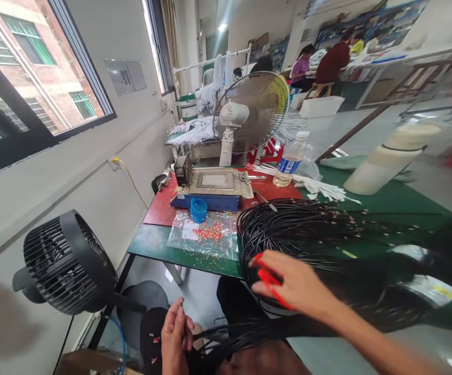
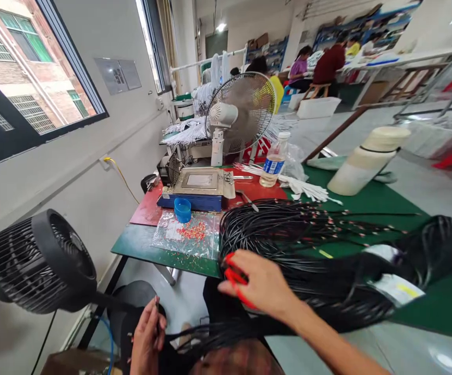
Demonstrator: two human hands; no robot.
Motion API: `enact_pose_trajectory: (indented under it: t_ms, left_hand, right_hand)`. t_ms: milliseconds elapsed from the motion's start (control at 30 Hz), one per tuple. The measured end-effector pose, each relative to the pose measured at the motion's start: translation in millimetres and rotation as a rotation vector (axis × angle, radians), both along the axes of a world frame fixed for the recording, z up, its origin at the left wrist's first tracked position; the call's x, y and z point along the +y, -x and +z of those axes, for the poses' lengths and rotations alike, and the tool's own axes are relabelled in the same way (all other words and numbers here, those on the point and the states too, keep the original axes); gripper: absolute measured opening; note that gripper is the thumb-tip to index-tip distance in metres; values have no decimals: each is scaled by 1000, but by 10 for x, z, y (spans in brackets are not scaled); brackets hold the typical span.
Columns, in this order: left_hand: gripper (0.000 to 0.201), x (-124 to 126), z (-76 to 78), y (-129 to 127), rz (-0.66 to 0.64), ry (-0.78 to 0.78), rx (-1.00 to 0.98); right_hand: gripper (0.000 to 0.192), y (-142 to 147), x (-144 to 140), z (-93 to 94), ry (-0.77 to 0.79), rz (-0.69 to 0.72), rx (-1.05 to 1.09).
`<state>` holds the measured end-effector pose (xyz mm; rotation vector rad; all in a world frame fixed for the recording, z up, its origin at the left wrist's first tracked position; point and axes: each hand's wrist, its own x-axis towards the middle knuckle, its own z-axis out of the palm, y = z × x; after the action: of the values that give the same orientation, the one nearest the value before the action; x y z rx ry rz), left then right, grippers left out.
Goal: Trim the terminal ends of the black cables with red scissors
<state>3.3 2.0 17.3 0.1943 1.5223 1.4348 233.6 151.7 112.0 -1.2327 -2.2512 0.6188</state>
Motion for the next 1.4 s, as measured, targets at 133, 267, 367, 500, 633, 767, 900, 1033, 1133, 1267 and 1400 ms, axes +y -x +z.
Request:
enact_pose_trajectory:
  t_ms: [133, 267, 367, 500, 633, 767, 900, 1033, 1133, 1267, 1400]
  left_hand:
    - [31, 8, 182, -25, 15, 19, 85]
    - [19, -32, 287, -67, 54, -47, 51]
    - [19, -21, 325, -107, 63, -45, 10]
    - [27, 15, 353, -158, 65, -7, -6]
    - [34, 25, 347, -162, 46, -7, 82]
    - [33, 22, 339, -139, -10, 13, 207]
    - [31, 22, 341, -132, -80, 82, 320]
    - [32, 16, 309, -124, -95, 102, 343]
    - [32, 16, 281, -113, -90, 90, 340]
    - [31, 29, 265, -123, -70, 82, 318]
    - [31, 33, 239, -167, -82, 41, 150]
  right_hand:
    - [31, 466, -320, -279, 195, 377, -175]
    - [37, 688, -457, -424, 273, 453, -192]
    - [38, 769, -497, -420, 312, 482, -188]
    - [39, 802, -520, -404, 315, 509, -186]
    - [41, 815, -541, -472, 287, 522, -194]
    - [46, 834, -559, -572, 270, 522, -202]
    - [49, 833, -558, -627, 248, 504, -206]
    - [48, 834, -553, -654, 248, 498, -201]
    - [43, 845, -562, -681, 252, 489, -174]
    - [42, 867, -567, -720, 326, 446, -135]
    - [43, 909, -520, -701, 565, 395, -20]
